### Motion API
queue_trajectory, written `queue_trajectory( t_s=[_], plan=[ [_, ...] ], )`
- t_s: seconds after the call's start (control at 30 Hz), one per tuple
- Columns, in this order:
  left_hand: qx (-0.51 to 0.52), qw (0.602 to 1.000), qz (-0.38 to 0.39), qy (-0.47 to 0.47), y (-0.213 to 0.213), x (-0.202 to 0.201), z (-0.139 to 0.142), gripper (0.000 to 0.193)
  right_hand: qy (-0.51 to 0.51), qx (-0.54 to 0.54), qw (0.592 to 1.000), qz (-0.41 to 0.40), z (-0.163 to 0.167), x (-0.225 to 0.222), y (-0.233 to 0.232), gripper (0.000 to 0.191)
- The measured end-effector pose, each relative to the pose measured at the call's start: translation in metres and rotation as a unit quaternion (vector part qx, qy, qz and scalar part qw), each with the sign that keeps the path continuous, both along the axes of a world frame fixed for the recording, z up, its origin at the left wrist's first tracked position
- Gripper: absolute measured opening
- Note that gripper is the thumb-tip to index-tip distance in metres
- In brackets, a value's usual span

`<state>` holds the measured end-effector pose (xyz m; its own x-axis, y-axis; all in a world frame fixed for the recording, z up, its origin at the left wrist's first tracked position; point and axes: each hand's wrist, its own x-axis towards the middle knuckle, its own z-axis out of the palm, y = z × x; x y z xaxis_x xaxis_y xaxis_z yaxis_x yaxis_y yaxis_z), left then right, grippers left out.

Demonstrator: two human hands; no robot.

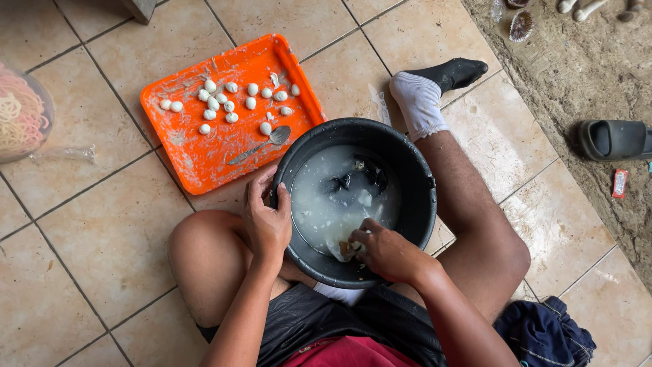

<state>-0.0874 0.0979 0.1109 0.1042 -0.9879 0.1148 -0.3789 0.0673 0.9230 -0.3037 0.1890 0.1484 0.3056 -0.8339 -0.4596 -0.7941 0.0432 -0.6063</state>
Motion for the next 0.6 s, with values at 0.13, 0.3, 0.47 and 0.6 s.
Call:
queue_trajectory(
  t_s=[0.13,0.3,0.47,0.6],
  plan=[
    [-0.013,1.000,-0.005,0.006,-0.001,0.002,-0.001,0.033,-0.018,-0.004,0.998,-0.052,0.015,0.003,0.010,0.026],
    [-0.021,0.999,-0.006,-0.024,-0.001,0.001,-0.002,0.033,-0.024,-0.017,0.999,-0.020,0.029,0.014,0.024,0.026],
    [0.002,1.000,-0.008,0.007,0.000,0.002,-0.004,0.032,0.037,0.060,0.997,-0.011,0.041,0.009,0.026,0.034],
    [-0.020,1.000,-0.013,-0.015,-0.001,0.001,-0.005,0.033,-0.008,0.008,1.000,0.022,0.045,0.002,0.021,0.029]
  ],
)
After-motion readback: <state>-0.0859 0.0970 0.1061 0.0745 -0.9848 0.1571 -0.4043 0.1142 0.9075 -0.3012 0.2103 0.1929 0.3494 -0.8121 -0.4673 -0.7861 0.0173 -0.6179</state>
